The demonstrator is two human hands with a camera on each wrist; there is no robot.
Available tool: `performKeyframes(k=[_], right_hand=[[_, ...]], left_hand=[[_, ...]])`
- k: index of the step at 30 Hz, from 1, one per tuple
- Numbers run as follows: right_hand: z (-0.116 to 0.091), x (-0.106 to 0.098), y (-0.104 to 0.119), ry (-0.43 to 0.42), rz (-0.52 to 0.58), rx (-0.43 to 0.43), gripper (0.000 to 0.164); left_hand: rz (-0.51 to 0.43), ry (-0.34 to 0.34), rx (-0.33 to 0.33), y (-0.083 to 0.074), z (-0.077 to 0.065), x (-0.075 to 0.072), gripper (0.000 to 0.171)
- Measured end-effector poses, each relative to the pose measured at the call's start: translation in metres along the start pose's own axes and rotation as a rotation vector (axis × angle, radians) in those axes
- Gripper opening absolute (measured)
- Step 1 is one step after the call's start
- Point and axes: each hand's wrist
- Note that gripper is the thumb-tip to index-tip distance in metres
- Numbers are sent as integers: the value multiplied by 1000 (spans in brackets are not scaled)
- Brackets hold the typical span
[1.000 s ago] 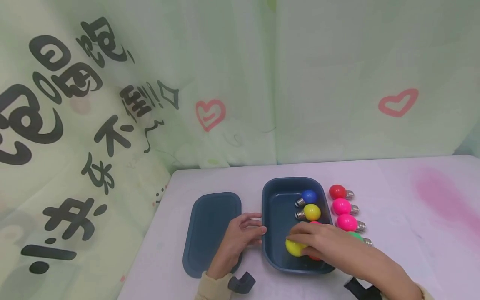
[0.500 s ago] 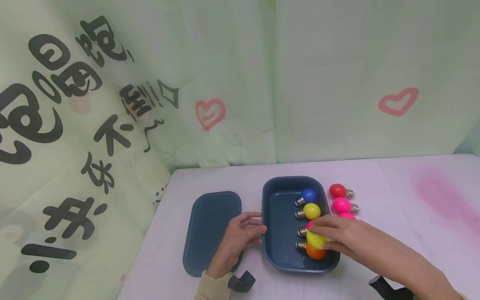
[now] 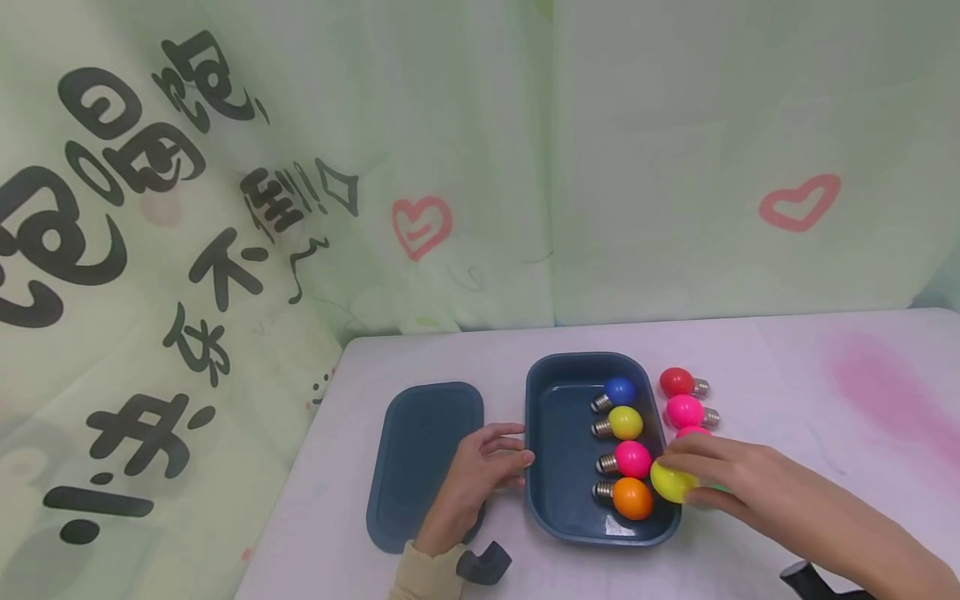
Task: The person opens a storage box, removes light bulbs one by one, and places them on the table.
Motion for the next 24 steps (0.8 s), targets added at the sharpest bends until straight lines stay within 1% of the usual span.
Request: performKeyframes(k=[5,7,12,14,17,21,24], right_hand=[[-6,3,-6,-23,-28,2,41],[-8,5,-9,-42,-47,-5,41],[-16,9,-15,-127,-98,-51,44],[-19,10,-17,-129,-105,-47,45],[-21,11,-17,-54,-76,22,44],[-23,10,-18,87,10,156,42],[-22,10,-20,159,46,243,42]], left_hand=[[-1,-1,-6,1,1,0,45],[0,-2,-5,1,1,0,45],[7,-5,-3,1,1,0,44],[10,-7,-4,0,0,1,44],[10,-11,-5,-1,0,1,44],[8,-10,-6,-1,0,1,44],[10,-9,-8,-1,0,1,44]])
Point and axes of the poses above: each hand's wrist, its own z-axis towards the middle knuckle, its own x-axis out of the palm, y = z × x, and after that the axes turned 1 degree about -x, right-handed
